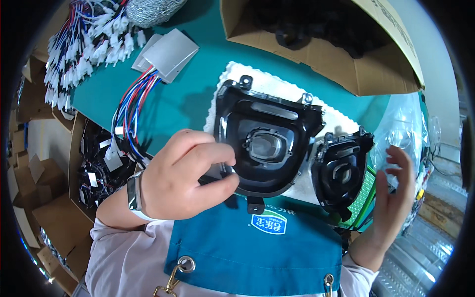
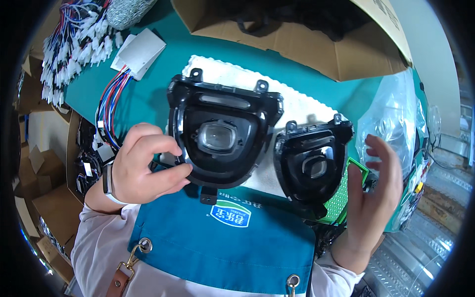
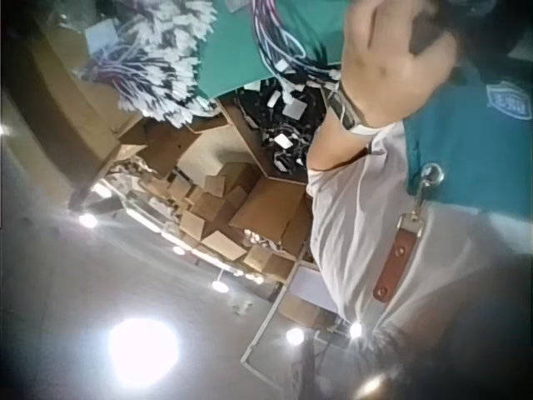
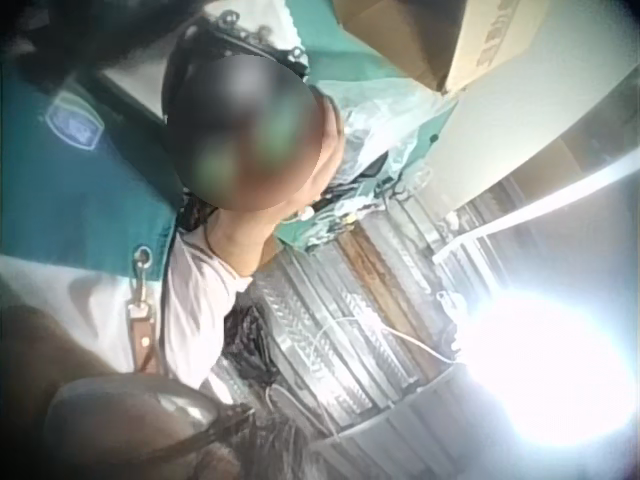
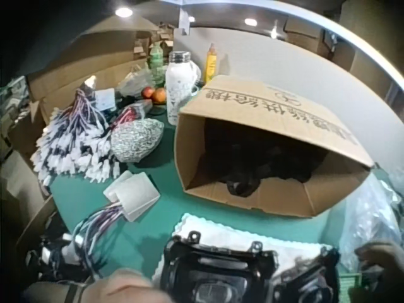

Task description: The person assembles car headlight units on a workbench. They insert clear plastic lenses into black housings, place metal reflectors inside, and secure the components using a power screwdriver. The person handles multiple headlight units, repeatedly inserting parts and fastening them.

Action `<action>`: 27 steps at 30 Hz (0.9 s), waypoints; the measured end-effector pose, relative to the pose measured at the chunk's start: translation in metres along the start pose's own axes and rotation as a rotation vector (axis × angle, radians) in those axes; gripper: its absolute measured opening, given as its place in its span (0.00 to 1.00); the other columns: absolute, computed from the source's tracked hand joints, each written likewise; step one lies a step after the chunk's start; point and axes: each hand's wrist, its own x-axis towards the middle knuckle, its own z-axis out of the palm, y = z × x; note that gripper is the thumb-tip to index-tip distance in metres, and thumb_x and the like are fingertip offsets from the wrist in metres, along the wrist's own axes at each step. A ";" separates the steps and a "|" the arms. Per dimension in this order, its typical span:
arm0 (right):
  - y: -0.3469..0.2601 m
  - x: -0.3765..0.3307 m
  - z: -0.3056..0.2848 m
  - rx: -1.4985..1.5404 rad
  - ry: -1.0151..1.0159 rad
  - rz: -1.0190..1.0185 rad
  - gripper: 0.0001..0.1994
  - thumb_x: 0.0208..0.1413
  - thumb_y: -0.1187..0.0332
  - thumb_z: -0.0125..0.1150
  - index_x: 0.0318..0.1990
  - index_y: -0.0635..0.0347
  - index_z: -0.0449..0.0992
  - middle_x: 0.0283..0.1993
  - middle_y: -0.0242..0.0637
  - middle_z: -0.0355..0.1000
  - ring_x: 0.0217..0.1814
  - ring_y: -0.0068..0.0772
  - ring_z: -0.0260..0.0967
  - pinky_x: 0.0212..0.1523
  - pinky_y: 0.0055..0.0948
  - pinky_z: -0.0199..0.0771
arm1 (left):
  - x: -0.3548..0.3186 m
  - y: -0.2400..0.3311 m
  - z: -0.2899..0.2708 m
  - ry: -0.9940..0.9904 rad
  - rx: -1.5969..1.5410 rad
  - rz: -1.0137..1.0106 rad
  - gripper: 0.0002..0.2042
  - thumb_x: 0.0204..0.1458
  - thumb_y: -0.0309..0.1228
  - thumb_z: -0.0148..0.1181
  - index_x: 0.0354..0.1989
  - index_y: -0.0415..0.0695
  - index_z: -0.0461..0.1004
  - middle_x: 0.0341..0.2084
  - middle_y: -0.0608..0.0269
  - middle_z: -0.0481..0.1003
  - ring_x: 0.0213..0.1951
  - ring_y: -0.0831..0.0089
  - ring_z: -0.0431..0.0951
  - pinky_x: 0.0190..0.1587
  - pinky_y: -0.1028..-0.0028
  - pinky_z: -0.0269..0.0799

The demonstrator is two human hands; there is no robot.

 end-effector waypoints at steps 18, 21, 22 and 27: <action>0.000 -0.046 0.027 0.191 0.023 -0.062 0.25 0.29 0.76 0.65 0.43 0.62 0.70 0.35 0.41 0.67 0.36 0.40 0.64 0.37 0.32 0.64 | 0.047 0.038 -0.020 -0.253 0.025 0.070 0.16 0.28 0.23 0.55 0.32 0.44 0.72 0.39 0.57 0.68 0.40 0.60 0.68 0.38 0.64 0.64; -0.003 -0.036 0.028 0.237 -0.008 -0.151 0.24 0.29 0.76 0.65 0.42 0.62 0.71 0.37 0.42 0.67 0.36 0.42 0.64 0.37 0.34 0.64 | 0.061 0.059 0.008 -0.291 0.037 0.202 0.19 0.33 0.28 0.55 0.40 0.44 0.72 0.45 0.55 0.67 0.45 0.59 0.68 0.41 0.65 0.63; -0.003 -0.034 0.030 0.238 -0.040 -0.140 0.23 0.29 0.76 0.65 0.41 0.62 0.71 0.38 0.42 0.67 0.36 0.42 0.64 0.37 0.34 0.65 | 0.065 0.061 0.019 -0.274 0.065 0.213 0.20 0.35 0.29 0.55 0.42 0.44 0.71 0.47 0.55 0.66 0.47 0.59 0.67 0.42 0.65 0.62; 0.001 -0.035 0.037 0.262 -0.091 -0.127 0.24 0.28 0.77 0.65 0.41 0.62 0.71 0.38 0.41 0.68 0.37 0.42 0.65 0.37 0.34 0.66 | 0.071 0.063 0.035 -0.449 0.143 0.132 0.24 0.36 0.32 0.55 0.48 0.42 0.68 0.52 0.54 0.64 0.55 0.59 0.62 0.53 0.65 0.52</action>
